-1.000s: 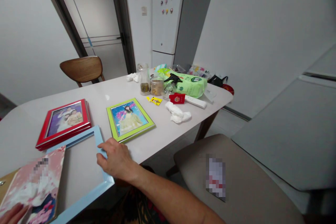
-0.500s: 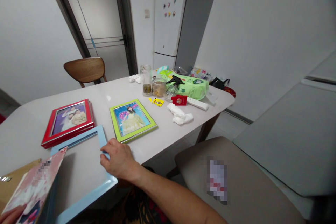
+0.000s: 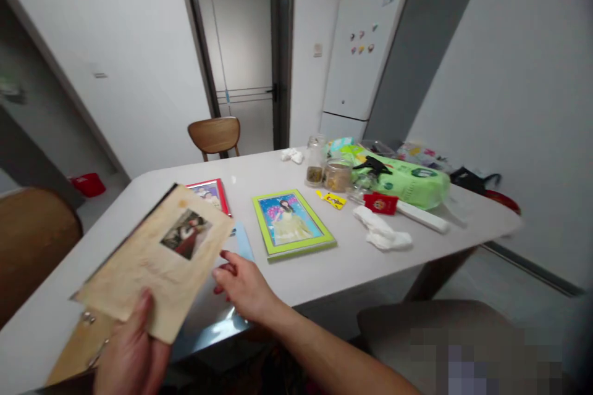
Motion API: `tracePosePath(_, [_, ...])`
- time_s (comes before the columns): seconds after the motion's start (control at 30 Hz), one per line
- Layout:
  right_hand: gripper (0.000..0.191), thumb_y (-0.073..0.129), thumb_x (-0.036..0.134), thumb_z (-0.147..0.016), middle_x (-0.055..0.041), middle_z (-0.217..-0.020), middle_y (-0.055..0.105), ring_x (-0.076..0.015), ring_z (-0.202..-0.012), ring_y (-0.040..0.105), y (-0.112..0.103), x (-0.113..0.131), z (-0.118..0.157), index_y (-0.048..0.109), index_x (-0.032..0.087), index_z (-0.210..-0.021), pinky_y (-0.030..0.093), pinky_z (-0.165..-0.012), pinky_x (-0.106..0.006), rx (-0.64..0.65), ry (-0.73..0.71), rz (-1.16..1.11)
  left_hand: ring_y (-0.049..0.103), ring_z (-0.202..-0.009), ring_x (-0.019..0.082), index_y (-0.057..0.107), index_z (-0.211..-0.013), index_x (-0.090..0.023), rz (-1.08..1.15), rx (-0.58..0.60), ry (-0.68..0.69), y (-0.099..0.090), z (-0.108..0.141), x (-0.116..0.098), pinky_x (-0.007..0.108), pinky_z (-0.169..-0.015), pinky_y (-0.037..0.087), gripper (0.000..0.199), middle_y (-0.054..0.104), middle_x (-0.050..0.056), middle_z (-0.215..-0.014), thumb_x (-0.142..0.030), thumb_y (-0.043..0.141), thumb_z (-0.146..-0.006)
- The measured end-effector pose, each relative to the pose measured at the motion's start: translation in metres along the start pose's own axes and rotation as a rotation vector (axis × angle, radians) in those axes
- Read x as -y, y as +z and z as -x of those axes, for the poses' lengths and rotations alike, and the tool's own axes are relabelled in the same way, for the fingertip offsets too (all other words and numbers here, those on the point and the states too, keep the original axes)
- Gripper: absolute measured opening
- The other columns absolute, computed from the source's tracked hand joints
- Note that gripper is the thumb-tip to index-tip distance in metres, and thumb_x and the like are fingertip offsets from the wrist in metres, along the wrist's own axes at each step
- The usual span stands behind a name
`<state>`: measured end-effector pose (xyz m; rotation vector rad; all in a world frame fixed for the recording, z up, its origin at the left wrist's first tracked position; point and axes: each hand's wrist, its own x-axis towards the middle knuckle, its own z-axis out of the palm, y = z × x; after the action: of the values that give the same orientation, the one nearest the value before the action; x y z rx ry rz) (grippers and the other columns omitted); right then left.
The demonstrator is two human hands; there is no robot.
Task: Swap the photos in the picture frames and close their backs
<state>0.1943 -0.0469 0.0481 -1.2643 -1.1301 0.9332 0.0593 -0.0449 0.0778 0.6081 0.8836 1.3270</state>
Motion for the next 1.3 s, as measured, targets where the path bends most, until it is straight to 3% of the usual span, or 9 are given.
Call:
tracePosePath(0.1, [0.035,0.043,0.036,-0.072,-0.0038,-0.081,0.063,-0.0130,-0.062,0.058,0.015,0.003,-0.005,0.048,0.016,-0.101,0.044,-0.052,-0.024,-0.003,0.128,-0.465,0.053,-0.097,0.017,0.047,-0.111,-0.022,0.022,0.037,0.032,0.009,-0.002,0.013,0.029,-0.087,0.041,0.035,0.059,0.002,-0.103,-0.019,0.051,-0.077])
tracePosePath(0.2, [0.039,0.048,0.029,-0.068,-0.0035,-0.093,0.063,-0.0138,-0.070,0.059,0.008,0.007,-0.011,0.045,0.019,-0.106,0.046,-0.058,-0.024,-0.061,0.112,-0.555,0.052,-0.100,0.022,0.043,-0.115,-0.018,-0.053,0.182,0.020,-0.003,-0.011,0.022,0.033,-0.087,0.040,0.048,0.058,0.008,-0.106,-0.029,0.058,-0.071])
tracePosePath(0.3, [0.041,0.046,0.024,-0.065,-0.0058,-0.089,0.065,-0.0161,-0.068,0.061,-0.011,0.007,-0.018,0.046,0.015,-0.106,0.047,-0.056,-0.025,-0.026,0.199,-0.306,0.049,-0.104,0.026,0.041,-0.115,-0.013,-0.292,0.157,0.125,-0.032,-0.025,0.019,0.037,-0.089,0.038,0.059,0.054,0.013,-0.111,-0.033,0.063,-0.064])
tracePosePath(0.4, [0.046,0.038,0.020,-0.065,-0.0060,-0.085,0.066,-0.0167,-0.065,0.062,-0.023,0.001,-0.024,0.044,0.014,-0.110,0.047,-0.054,-0.026,0.038,0.254,-0.035,0.044,-0.109,0.024,0.044,-0.112,-0.013,-0.650,0.151,0.281,-0.055,-0.033,0.011,0.039,-0.094,0.032,0.050,0.049,0.013,-0.117,-0.030,0.058,-0.067])
tracePosePath(0.5, [0.050,0.033,0.019,-0.066,-0.0054,-0.081,0.066,-0.0161,-0.061,0.062,-0.021,-0.007,-0.030,0.040,0.012,-0.116,0.047,-0.054,-0.026,0.078,0.260,0.122,0.037,-0.115,0.024,0.046,-0.112,-0.015,-1.005,0.286,0.352,-0.063,-0.031,0.011,0.042,-0.098,0.026,0.045,0.045,0.011,-0.123,-0.021,0.053,-0.068])
tracePosePath(0.63, [0.051,0.032,0.021,-0.068,-0.0046,-0.080,0.066,-0.0157,-0.062,0.061,-0.012,-0.017,-0.037,0.038,0.013,-0.118,0.046,-0.057,-0.026,0.034,0.152,0.379,0.029,-0.120,0.027,0.045,-0.114,-0.009,-1.270,0.441,0.452,-0.065,-0.028,0.021,0.045,-0.099,0.025,0.050,0.035,0.017,-0.129,-0.017,0.052,-0.065])
tracePosePath(0.8, [0.044,0.038,0.022,-0.068,-0.0087,-0.091,0.063,-0.0181,-0.079,0.058,-0.010,-0.019,-0.040,0.045,0.013,-0.110,0.041,-0.070,-0.027,-0.029,-0.012,0.735,0.023,-0.122,0.027,0.044,-0.114,-0.006,-1.430,0.539,0.514,-0.068,-0.028,0.024,0.046,-0.099,0.025,0.048,0.032,0.019,-0.130,-0.019,0.051,-0.068])
tracePosePath(1.03, [0.029,0.038,0.031,-0.074,-0.0085,-0.082,0.056,-0.0217,-0.075,0.054,-0.006,-0.022,-0.031,0.052,0.017,-0.095,0.037,-0.063,-0.030,-0.106,-0.068,1.241,0.022,-0.122,0.028,0.049,-0.108,-0.008,-1.549,0.596,0.555,-0.063,-0.028,0.022,0.047,-0.097,0.029,0.039,0.035,0.018,-0.129,-0.026,0.048,-0.073])
tracePosePath(1.3, [0.027,0.039,0.034,-0.076,-0.0084,-0.080,0.051,-0.0210,-0.079,0.048,-0.008,-0.025,-0.029,0.057,0.017,-0.088,0.034,-0.070,-0.031,-0.113,-0.147,1.375,0.025,-0.121,0.029,0.051,-0.107,-0.007,-1.573,0.587,0.543,-0.060,-0.026,0.018,0.045,-0.097,0.030,0.040,0.039,0.018,-0.126,-0.027,0.049,-0.072])
